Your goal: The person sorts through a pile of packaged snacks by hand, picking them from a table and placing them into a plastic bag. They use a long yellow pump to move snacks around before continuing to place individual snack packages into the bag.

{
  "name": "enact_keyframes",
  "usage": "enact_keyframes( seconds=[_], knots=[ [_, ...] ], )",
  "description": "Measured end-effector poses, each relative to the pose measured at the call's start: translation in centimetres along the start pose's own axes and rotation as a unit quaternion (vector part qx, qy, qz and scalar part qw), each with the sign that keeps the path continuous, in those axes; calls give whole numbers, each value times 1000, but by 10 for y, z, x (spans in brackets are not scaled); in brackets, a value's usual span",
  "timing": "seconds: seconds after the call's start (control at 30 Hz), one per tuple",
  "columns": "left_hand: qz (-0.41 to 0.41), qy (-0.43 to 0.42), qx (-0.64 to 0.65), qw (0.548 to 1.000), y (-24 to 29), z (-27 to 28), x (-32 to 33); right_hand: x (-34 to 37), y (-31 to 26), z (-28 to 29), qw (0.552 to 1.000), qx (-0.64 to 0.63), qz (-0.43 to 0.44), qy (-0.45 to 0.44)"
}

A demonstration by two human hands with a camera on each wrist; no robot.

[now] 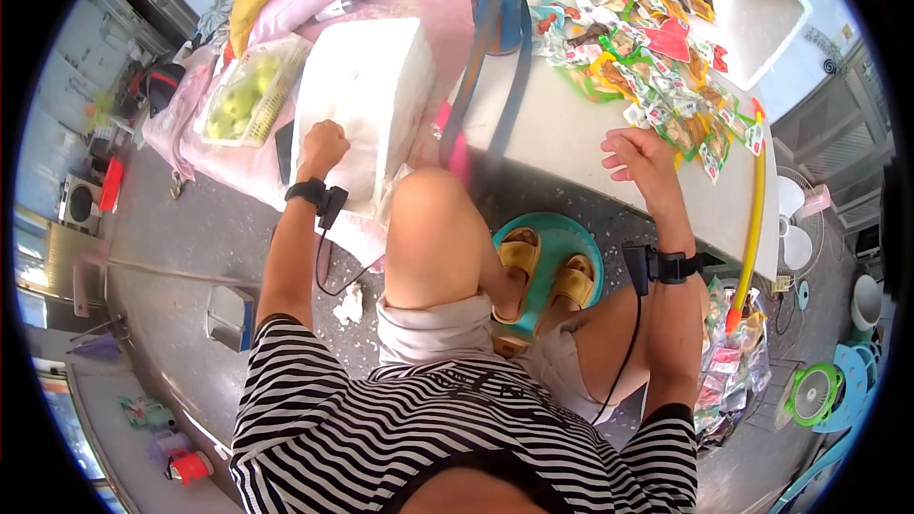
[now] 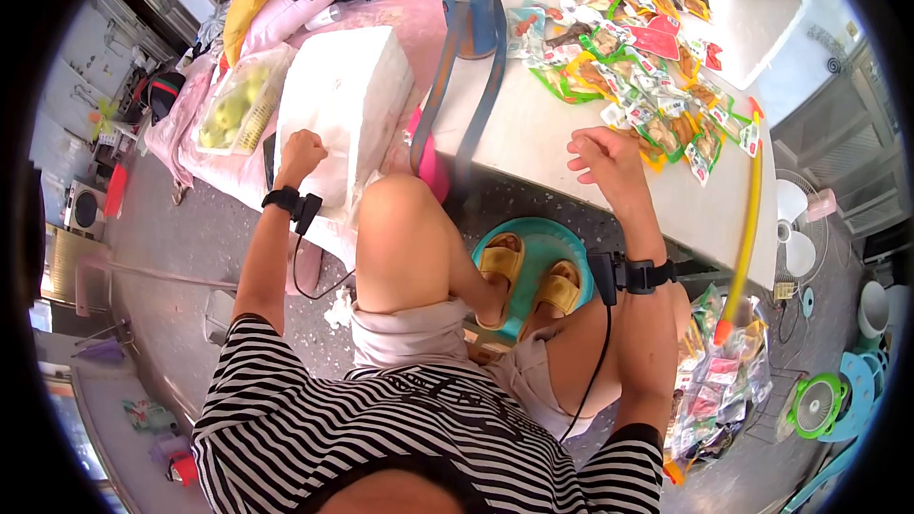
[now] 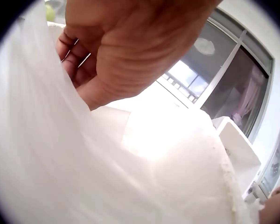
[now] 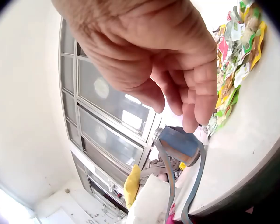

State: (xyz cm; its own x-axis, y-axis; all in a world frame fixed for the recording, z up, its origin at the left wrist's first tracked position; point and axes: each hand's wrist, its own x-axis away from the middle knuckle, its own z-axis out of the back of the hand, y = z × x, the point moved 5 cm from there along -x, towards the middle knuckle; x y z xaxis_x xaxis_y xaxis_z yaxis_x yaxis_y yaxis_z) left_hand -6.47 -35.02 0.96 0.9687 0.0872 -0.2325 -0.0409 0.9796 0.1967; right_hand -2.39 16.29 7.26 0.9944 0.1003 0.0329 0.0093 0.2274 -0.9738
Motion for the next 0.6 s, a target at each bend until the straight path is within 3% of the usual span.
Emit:
enact_keyframes(
  seconds=[0.1, 0.23, 0.4, 0.5, 0.53, 0.6],
  knots=[
    [14, 56, 73, 996, 21, 42, -2, 5, -5, 0, 1000, -2, -3, 2],
    [-24, 70, 264, 962, 99, 118, 5, 1, -8, -13, 999, -32, -17, -38],
    [-98, 77, 429, 895, 210, 128, 2, 3, -17, -45, 972, -164, 22, -165],
    [-163, 138, 379, 901, 274, 105, -2, 5, -22, -62, 940, -281, -17, -193],
    [-174, 124, 316, 925, 294, 96, -1, 3, -25, -66, 941, -283, -40, -181],
    [-241, 171, 222, 929, 326, 79, 7, -7, -4, -60, 940, -318, -87, -89]
  ],
)
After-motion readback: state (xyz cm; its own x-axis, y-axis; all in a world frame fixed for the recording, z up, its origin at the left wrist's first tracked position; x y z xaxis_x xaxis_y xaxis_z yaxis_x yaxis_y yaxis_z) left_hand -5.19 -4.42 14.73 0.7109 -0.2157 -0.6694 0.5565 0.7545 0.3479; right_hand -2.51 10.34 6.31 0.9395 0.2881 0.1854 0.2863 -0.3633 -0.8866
